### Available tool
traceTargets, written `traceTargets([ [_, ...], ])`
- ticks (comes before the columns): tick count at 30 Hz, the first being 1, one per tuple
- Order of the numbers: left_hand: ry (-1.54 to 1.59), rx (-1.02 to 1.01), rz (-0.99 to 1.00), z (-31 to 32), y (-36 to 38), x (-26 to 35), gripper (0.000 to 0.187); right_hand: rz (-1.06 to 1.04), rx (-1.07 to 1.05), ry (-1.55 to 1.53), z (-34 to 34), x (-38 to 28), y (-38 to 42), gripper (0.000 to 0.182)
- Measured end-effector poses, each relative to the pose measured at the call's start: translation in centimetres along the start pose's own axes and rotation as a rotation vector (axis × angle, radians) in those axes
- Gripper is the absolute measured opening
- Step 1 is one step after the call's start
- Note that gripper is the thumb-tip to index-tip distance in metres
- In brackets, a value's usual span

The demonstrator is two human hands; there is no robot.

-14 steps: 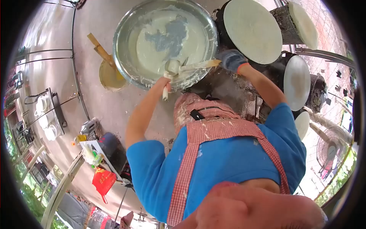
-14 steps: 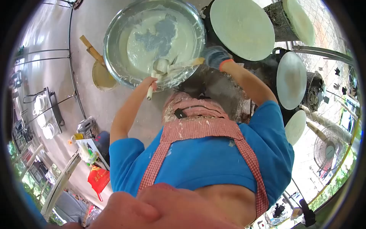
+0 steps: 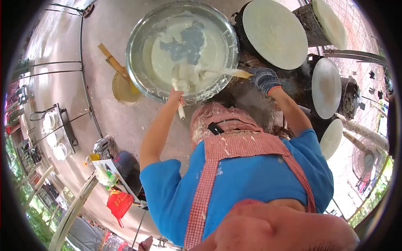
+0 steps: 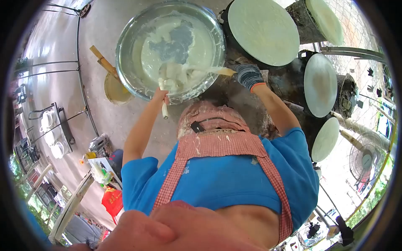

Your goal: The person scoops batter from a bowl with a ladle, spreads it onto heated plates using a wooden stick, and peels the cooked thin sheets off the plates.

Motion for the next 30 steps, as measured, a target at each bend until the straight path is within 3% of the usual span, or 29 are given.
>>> traceTargets([
  [1,0.003,0.092,0.112,-0.6,0.3,0.3,0.010,0.006,-0.004,0.001,1.3,0.1,0.1,0.021],
  [4,-0.090,0.073,0.129,0.2,-3.2,-1.8,0.011,0.046,-0.141,0.262,5.7,-0.4,-0.5,0.024],
  [7,-0.062,-0.044,-0.078,3.3,-7.4,-4.3,0.012,0.057,-0.243,0.186,8.2,-3.1,1.4,0.025],
  [9,0.048,-0.070,-0.242,4.5,-7.9,-5.2,0.014,0.083,-0.097,-0.104,7.8,-4.4,2.2,0.027],
  [10,0.117,-0.080,-0.319,4.7,-7.5,-5.5,0.014,0.098,-0.167,-0.056,6.7,-4.6,2.7,0.030],
  [13,0.431,-0.207,-0.567,4.4,-2.8,-4.4,0.017,0.186,-0.155,-0.142,6.6,-3.4,5.7,0.033],
  [14,0.617,-0.323,-0.685,4.3,0.7,-2.8,0.013,0.077,0.031,-0.157,7.2,-2.6,7.3,0.035],
  [15,0.624,-0.330,-0.664,3.6,3.0,-1.6,0.013,0.062,0.048,-0.157,5.9,-3.0,8.0,0.035],
  [17,0.628,-0.513,-0.590,2.3,7.8,0.5,0.031,0.182,-0.065,-0.174,2.9,-3.3,9.2,0.036],
  [19,0.622,-0.461,-0.318,0.6,13.0,3.1,0.034,0.109,0.011,-0.172,0.8,-3.0,9.8,0.037],
  [21,0.615,-0.547,-0.138,-0.8,21.0,7.2,0.036,0.076,0.213,-0.237,-3.5,-3.3,8.8,0.040],
  [23,0.529,-0.585,-0.007,-2.7,27.2,10.8,0.025,-0.171,0.628,-0.468,-6.1,-2.3,6.3,0.042],
  [25,0.391,-0.479,0.368,-5.2,33.5,14.3,0.017,-0.224,0.770,-0.449,-12.7,-3.5,4.6,0.044],
  [26,0.379,-0.479,0.409,-5.5,36.7,15.6,0.017,-0.164,0.761,-0.412,-15.5,-4.0,3.9,0.043],
  [28,0.249,-0.198,0.937,-7.4,42.2,18.9,0.014,-0.092,0.767,-0.475,-20.5,-5.3,3.5,0.042],
  [30,0.216,-0.128,1.140,-8.8,44.1,20.8,0.024,-0.163,0.848,-0.664,-21.4,-5.9,2.1,0.043],
])
Point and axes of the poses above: each hand's wrist, its own y-axis away from the middle knuckle, its own z-axis out of the palm, x = y × z, the point moved 4 cm from there along -y, towards the middle knuckle, and after that the axes turned 12 degrees about x, right-handed, at the moved point
